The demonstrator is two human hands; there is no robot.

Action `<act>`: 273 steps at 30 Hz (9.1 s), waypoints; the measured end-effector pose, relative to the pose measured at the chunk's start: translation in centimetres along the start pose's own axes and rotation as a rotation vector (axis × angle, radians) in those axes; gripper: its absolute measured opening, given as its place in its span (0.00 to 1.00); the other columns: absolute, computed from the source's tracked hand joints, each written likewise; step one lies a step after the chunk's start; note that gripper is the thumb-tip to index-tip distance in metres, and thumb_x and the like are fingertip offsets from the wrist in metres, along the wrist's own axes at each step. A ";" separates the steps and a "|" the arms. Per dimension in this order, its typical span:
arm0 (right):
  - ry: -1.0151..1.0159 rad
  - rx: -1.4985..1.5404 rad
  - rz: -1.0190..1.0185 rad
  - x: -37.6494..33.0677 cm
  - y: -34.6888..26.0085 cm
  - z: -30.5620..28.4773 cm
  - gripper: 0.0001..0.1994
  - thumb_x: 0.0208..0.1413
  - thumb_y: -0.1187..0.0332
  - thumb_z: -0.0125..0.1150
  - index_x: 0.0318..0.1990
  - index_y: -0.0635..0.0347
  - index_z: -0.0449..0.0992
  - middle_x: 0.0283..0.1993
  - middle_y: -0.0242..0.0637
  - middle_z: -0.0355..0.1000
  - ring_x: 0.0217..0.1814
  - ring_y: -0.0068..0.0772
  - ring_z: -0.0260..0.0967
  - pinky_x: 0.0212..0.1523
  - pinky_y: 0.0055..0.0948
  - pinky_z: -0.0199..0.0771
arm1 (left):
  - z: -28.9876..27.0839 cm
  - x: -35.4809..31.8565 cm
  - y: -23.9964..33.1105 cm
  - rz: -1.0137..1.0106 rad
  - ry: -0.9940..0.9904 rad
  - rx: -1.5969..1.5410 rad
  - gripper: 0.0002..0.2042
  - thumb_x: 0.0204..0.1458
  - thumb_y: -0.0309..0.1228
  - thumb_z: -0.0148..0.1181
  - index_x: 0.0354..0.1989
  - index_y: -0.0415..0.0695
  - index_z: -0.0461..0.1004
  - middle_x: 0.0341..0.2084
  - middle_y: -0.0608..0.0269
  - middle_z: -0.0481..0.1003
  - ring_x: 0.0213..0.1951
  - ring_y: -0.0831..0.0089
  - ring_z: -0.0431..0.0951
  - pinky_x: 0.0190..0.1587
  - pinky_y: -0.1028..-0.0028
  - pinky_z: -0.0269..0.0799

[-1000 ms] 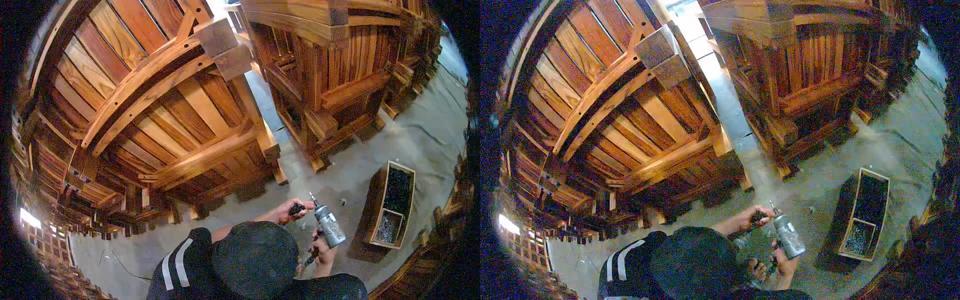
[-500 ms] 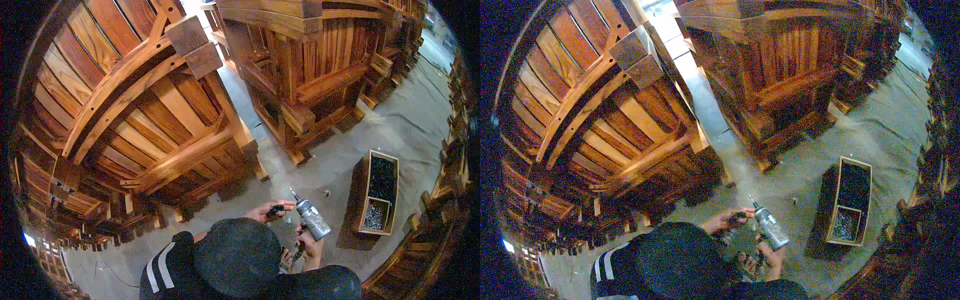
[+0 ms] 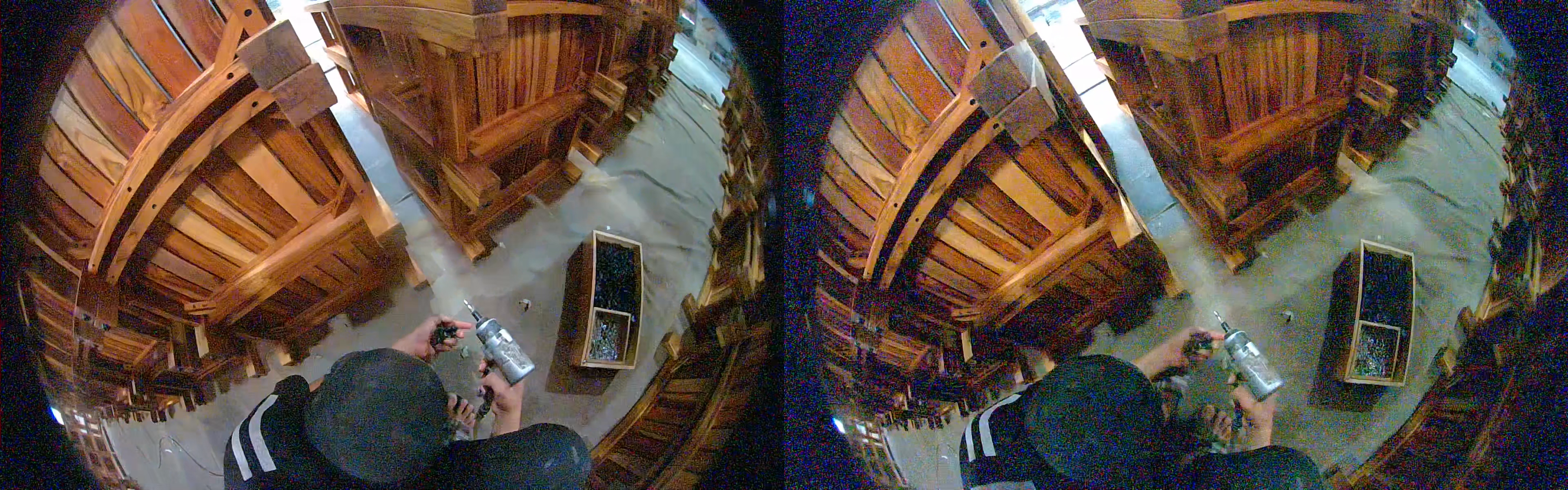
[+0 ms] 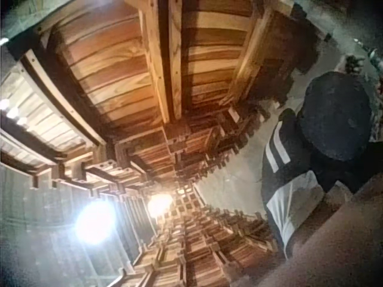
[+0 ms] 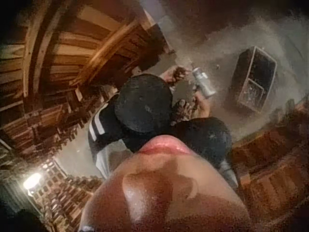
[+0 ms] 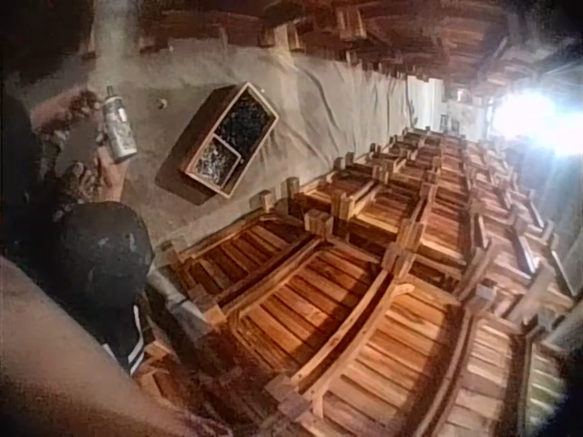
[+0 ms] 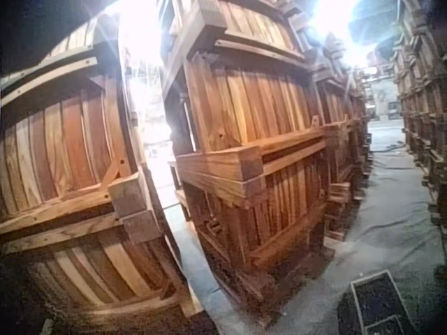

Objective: Attaching plastic floor protectors to wooden furniture frames using a power drill.

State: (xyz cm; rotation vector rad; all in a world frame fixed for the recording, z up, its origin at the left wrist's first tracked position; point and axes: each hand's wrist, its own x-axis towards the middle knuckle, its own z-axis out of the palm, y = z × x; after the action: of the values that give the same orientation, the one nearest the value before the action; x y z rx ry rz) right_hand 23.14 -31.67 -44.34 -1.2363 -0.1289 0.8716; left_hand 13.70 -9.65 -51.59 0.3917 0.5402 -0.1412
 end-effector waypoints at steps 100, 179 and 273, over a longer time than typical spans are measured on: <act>-0.197 0.038 -0.224 2.5 -1.1 -0.3 0.26 0.33 0.76 0.62 0.48 0.64 0.71 0.39 0.32 0.73 0.37 0.23 0.70 0.33 0.21 0.71 | 9.4 -1.1 6.4 0.229 0.075 0.125 0.08 0.54 0.33 0.50 0.37 0.42 0.69 0.23 0.70 0.70 0.21 0.83 0.64 0.16 0.83 0.53; -0.180 -0.388 -0.386 3.2 -3.5 -0.4 0.15 0.40 0.70 0.64 0.40 0.59 0.76 0.40 0.33 0.76 0.43 0.28 0.72 0.46 0.30 0.70 | 15.5 -2.3 8.9 0.350 0.134 0.317 0.17 0.58 0.45 0.49 0.38 0.40 0.69 0.13 0.75 0.58 0.15 0.83 0.57 0.17 0.83 0.51; -0.233 -0.033 -0.349 11.0 -10.8 4.8 0.18 0.33 0.76 0.55 0.39 0.63 0.69 0.30 0.31 0.65 0.19 0.17 0.58 0.18 0.19 0.58 | 1.5 -5.9 3.9 0.239 0.416 -0.177 0.15 0.54 0.36 0.49 0.45 0.42 0.71 0.15 0.65 0.65 0.16 0.72 0.62 0.18 0.76 0.57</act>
State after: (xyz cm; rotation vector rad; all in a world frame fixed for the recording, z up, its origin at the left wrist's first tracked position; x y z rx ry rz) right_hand 33.60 -21.62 -37.27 -1.0965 -0.5323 0.7057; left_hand 10.32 -6.54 -46.07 0.3100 0.9029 0.2232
